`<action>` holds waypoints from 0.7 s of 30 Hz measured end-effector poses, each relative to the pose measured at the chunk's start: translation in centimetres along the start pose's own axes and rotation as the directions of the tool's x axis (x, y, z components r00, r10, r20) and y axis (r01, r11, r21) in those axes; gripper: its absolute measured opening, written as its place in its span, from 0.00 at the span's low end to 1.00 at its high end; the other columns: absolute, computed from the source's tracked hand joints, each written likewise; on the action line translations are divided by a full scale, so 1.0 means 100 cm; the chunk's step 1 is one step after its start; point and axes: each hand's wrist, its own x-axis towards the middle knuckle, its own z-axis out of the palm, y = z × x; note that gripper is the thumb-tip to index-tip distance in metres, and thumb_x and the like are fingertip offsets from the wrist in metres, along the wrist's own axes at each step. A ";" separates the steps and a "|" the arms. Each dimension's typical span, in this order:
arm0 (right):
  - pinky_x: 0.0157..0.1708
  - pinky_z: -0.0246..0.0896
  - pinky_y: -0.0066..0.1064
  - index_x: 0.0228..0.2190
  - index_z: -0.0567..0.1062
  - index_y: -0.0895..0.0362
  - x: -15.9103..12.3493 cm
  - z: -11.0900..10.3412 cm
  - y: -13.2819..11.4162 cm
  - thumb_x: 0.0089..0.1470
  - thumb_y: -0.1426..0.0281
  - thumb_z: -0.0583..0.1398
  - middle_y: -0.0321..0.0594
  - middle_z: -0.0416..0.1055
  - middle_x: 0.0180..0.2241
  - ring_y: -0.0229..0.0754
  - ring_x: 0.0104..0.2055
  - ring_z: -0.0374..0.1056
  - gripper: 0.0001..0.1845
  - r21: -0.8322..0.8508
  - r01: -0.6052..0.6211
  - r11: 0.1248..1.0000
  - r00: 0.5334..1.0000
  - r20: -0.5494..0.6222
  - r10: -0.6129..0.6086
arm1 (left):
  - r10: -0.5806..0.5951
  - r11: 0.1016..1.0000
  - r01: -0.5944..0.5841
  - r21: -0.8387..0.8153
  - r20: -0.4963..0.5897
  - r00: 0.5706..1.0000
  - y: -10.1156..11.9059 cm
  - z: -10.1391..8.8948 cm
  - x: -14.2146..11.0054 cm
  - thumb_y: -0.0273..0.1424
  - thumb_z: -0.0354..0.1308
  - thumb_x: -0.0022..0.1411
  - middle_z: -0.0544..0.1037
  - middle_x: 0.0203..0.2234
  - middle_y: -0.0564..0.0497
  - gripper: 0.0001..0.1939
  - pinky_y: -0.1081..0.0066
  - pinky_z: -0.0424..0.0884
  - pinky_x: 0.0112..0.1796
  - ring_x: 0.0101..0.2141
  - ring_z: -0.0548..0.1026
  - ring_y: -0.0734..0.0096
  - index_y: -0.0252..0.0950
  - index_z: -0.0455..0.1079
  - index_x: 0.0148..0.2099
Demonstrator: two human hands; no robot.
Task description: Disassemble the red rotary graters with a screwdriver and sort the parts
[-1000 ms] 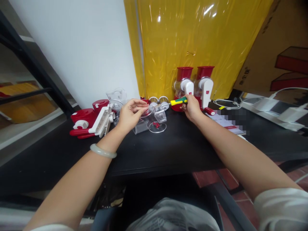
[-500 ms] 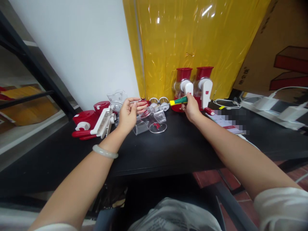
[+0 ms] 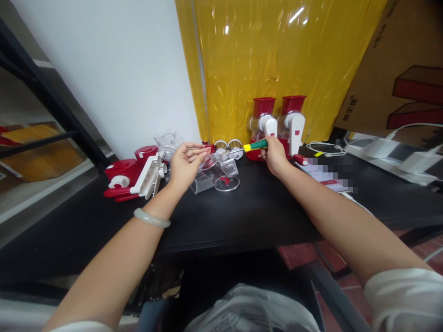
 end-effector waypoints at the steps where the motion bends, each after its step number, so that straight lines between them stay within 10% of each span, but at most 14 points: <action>1: 0.15 0.53 0.25 0.28 0.62 0.52 0.000 0.000 0.000 0.55 0.52 0.60 0.25 0.56 0.14 0.32 0.14 0.53 0.19 0.002 0.004 1.000 1.000 0.000 -0.004 | 0.008 1.000 -0.008 0.006 -0.002 1.000 0.001 0.000 0.000 0.30 0.71 0.51 0.82 0.34 0.46 0.17 0.66 0.80 0.44 0.41 0.82 0.61 0.35 0.68 0.40; 7: 0.14 0.51 0.25 0.27 0.62 0.52 -0.002 0.001 -0.001 0.54 0.51 0.61 0.25 0.55 0.14 0.33 0.14 0.53 0.20 0.023 0.003 1.000 1.000 -0.010 -0.002 | -0.018 1.000 0.018 0.025 -0.021 1.000 0.005 0.001 -0.002 0.31 0.74 0.46 0.82 0.29 0.49 0.20 0.66 0.81 0.39 0.35 0.83 0.61 0.35 0.69 0.38; 16: 0.16 0.52 0.25 0.28 0.64 0.53 -0.001 -0.001 -0.003 0.53 0.56 0.59 0.26 0.56 0.16 0.33 0.16 0.55 0.14 0.036 -0.024 0.999 1.000 -0.018 0.025 | -0.020 0.995 0.018 0.100 0.020 1.000 -0.002 -0.003 0.002 0.42 0.63 0.64 0.82 0.30 0.45 0.16 0.72 0.80 0.28 0.30 0.83 0.64 0.35 0.70 0.44; 21: 0.19 0.57 0.25 0.28 0.64 0.54 -0.003 0.002 -0.006 0.52 0.59 0.58 0.28 0.61 0.20 0.31 0.18 0.57 0.12 0.204 -0.093 0.974 0.996 0.015 0.092 | 0.028 0.999 -0.029 0.040 0.029 0.999 -0.004 -0.003 0.001 0.38 0.62 0.66 0.81 0.44 0.42 0.15 0.65 0.82 0.42 0.42 0.82 0.60 0.36 0.72 0.52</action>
